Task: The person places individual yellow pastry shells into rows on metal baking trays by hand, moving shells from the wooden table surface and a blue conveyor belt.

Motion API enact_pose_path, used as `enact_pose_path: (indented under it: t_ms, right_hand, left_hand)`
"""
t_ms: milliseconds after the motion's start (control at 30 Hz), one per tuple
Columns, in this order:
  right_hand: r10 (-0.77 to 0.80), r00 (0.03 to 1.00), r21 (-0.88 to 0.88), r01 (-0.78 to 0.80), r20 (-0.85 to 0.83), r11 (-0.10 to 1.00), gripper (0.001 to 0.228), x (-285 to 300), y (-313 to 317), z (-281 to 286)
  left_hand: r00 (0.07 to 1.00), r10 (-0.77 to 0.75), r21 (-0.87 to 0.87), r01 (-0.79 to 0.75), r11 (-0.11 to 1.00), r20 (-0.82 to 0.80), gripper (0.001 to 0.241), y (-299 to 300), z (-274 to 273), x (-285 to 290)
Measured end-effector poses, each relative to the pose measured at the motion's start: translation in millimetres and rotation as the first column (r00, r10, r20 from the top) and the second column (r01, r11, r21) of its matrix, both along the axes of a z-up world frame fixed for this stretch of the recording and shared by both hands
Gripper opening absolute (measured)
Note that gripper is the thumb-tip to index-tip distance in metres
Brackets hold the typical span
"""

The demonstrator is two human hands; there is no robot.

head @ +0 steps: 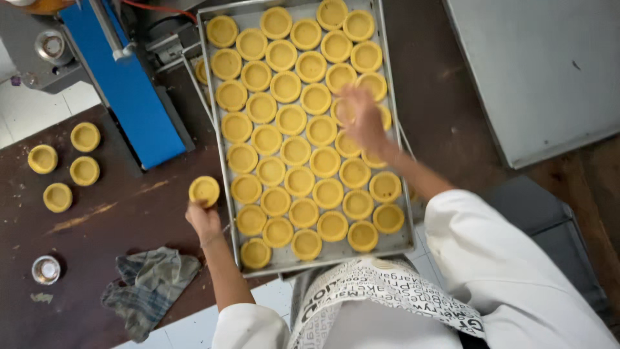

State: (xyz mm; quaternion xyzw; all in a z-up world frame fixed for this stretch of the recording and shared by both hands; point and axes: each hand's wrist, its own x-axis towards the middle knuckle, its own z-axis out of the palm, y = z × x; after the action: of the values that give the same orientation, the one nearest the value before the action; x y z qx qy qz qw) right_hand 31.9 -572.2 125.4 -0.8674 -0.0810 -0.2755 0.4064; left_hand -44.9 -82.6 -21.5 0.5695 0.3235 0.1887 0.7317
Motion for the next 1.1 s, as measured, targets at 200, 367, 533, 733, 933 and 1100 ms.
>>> enact_pose_path:
  t_ms: [200,367,533,733,933,1100]
  right_hand:
    - [0.182,0.965,0.014,-0.183,-0.191,0.983,0.023,-198.1,118.3,45.5]
    - [0.554,0.777,0.458,-0.393,-0.298,0.797,0.107,-283.2,216.1,106.7]
    - [0.536,0.798,0.606,-0.288,-0.277,0.742,0.105,-314.7,200.7,105.0]
    - [0.515,0.661,0.671,-0.022,-0.547,0.741,0.103,-381.6,167.6,55.0]
    - [0.52,0.683,0.723,0.017,-0.513,0.691,0.104,-387.8,107.5,47.8]
    - [0.589,0.599,0.659,-0.131,-0.543,0.741,0.091,-351.1,4.7,65.6]
  left_hand:
    - [0.99,-0.138,-0.53,0.128,0.839,0.02,0.037,-15.9,76.8,-93.3]
    - [0.769,-0.632,-0.254,0.594,0.763,-0.101,0.052,-118.0,224.6,-187.0]
    - [0.326,-0.942,-0.224,0.915,0.336,-0.084,0.075,-149.4,251.6,-253.7]
    - [0.349,-0.935,-0.348,0.886,0.307,0.062,0.057,-177.1,156.0,-288.2]
    - [0.239,-0.971,-0.128,0.963,0.238,-0.007,0.052,-227.9,157.6,-276.0]
    - [-0.073,-0.937,0.053,0.994,-0.097,-0.342,0.068,-330.0,159.7,-243.3]
